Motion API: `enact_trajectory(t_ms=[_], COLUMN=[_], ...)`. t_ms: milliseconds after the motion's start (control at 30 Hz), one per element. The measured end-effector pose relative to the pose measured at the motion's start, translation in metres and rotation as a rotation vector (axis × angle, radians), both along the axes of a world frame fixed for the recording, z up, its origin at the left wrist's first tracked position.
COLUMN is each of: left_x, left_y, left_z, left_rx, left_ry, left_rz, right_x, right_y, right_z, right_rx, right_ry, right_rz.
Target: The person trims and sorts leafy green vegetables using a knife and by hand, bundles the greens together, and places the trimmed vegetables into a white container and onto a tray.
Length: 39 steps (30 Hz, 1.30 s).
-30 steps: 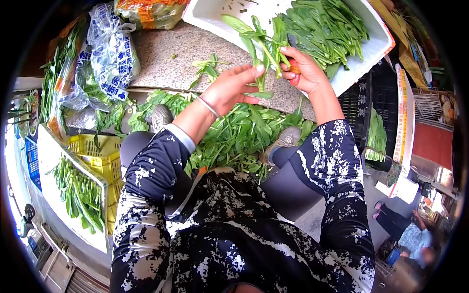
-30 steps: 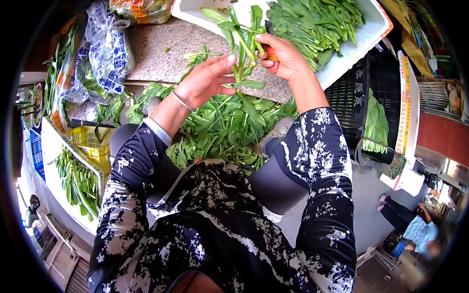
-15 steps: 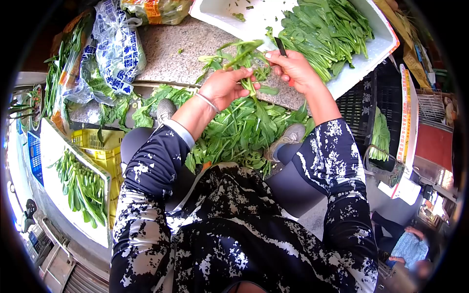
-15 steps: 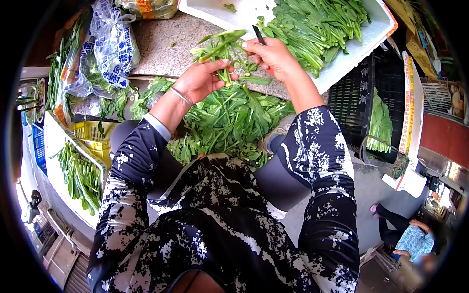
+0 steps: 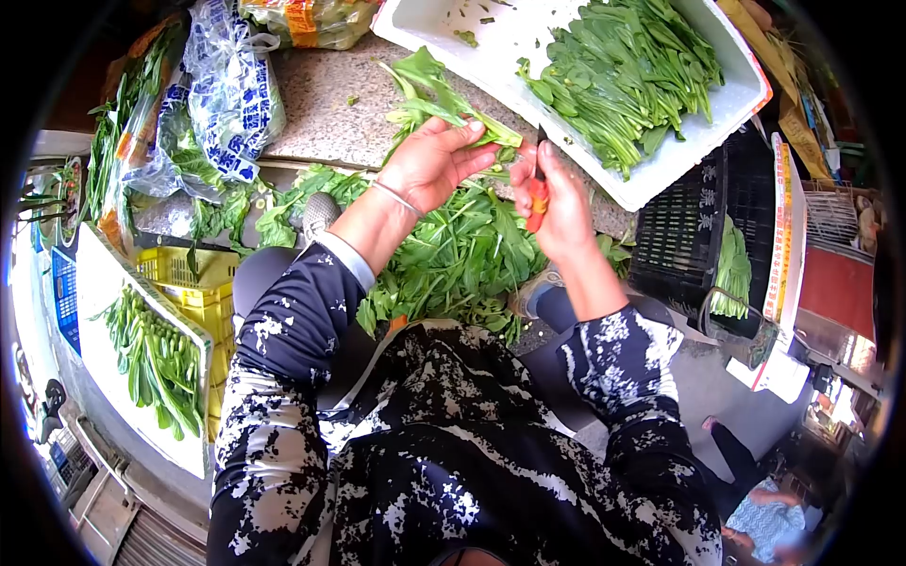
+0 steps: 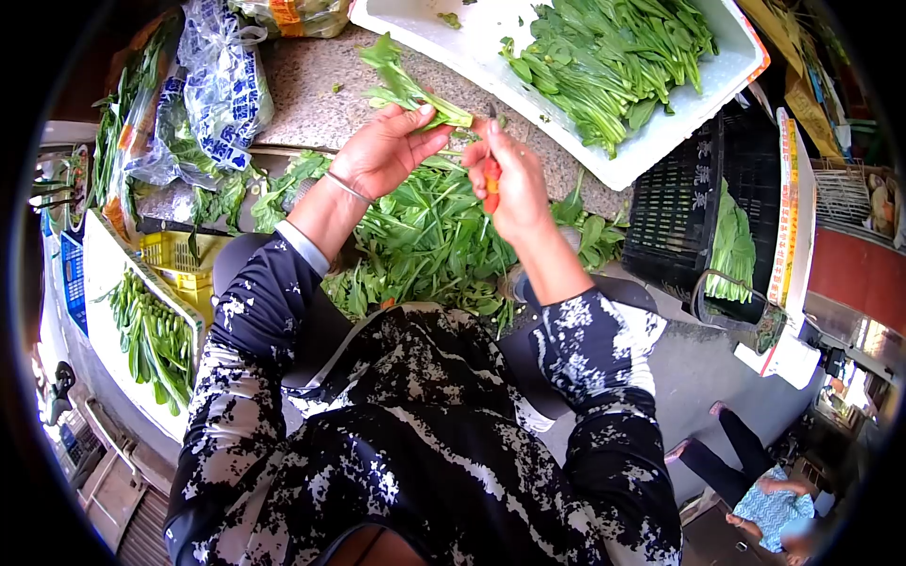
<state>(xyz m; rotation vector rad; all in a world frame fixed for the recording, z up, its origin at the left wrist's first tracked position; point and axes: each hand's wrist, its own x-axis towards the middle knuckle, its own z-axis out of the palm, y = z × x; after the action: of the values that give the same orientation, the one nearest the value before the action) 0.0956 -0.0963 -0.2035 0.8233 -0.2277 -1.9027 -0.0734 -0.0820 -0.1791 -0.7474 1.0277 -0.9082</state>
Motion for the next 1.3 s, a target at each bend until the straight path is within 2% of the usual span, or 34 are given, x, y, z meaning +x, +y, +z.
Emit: enact_trajectory(t_ms=[67, 267, 333, 600, 767, 867, 900, 933, 967, 1033, 1133, 1200, 1267, 1300], left_x=[-0.003, -0.008, -0.009, -0.009, -0.006, -0.005, -0.006, -0.008, -0.009, -0.015, -0.018, -0.017, -0.011, -0.007], left_y=[0.0, 0.004, 0.004, 0.007, 0.007, 0.009, 0.011, 0.013, 0.016, 0.024, 0.035, 0.043, 0.047, 0.049], left_z=[-0.003, -0.006, -0.007, -0.007, -0.009, -0.009, -0.008, -0.007, -0.006, -0.008, -0.019, -0.023, -0.027, -0.031], left_rx=[-0.019, -0.004, 0.008, -0.006, 0.025, 0.04, 0.043, 0.04, 0.036, 0.04, 0.066, 0.094, 0.064, 0.044], left_ry=[0.002, -0.033, -0.024, 0.016, -0.052, -0.16, -0.16, -0.275, -0.391, -0.437, -0.5, -0.563, -0.551, -0.574], left_rz=[0.058, 0.089, 0.097, 0.087, 0.062, 0.054, 0.057, 0.027, -0.005, -0.045, -0.088, -0.103, -0.099, -0.146], right_x=[0.006, 0.013, 0.018, 0.026, 0.021, 0.019, 0.013, 0.014, 0.016, 0.015, 0.008, 0.004, 0.004, 0.005], right_y=[0.008, 0.014, 0.017, 0.02, 0.016, 0.012, 0.009, 0.009, 0.01, 0.013, 0.016, 0.018, 0.021, 0.022], right_z=[-0.004, -0.014, -0.012, -0.018, -0.029, -0.019, -0.018, -0.021, -0.026, -0.033, -0.053, -0.058, -0.061, -0.062], right_rx=[-0.046, -0.092, -0.127, -0.17, -0.18, -0.136, -0.126, -0.123, -0.205, -0.322, -0.324, -0.269, -0.273, -0.197], right_ry=[-0.121, -0.156, -0.065, -0.02, 0.277, 0.224, 0.199, 0.198, 0.309, 0.466, 0.563, 0.569, 0.579, 0.539], right_rz=[-0.014, -0.022, -0.039, -0.124, -0.251, -0.267, -0.25, -0.246, -0.196, -0.022, 0.1, 0.109, 0.236, 0.25])
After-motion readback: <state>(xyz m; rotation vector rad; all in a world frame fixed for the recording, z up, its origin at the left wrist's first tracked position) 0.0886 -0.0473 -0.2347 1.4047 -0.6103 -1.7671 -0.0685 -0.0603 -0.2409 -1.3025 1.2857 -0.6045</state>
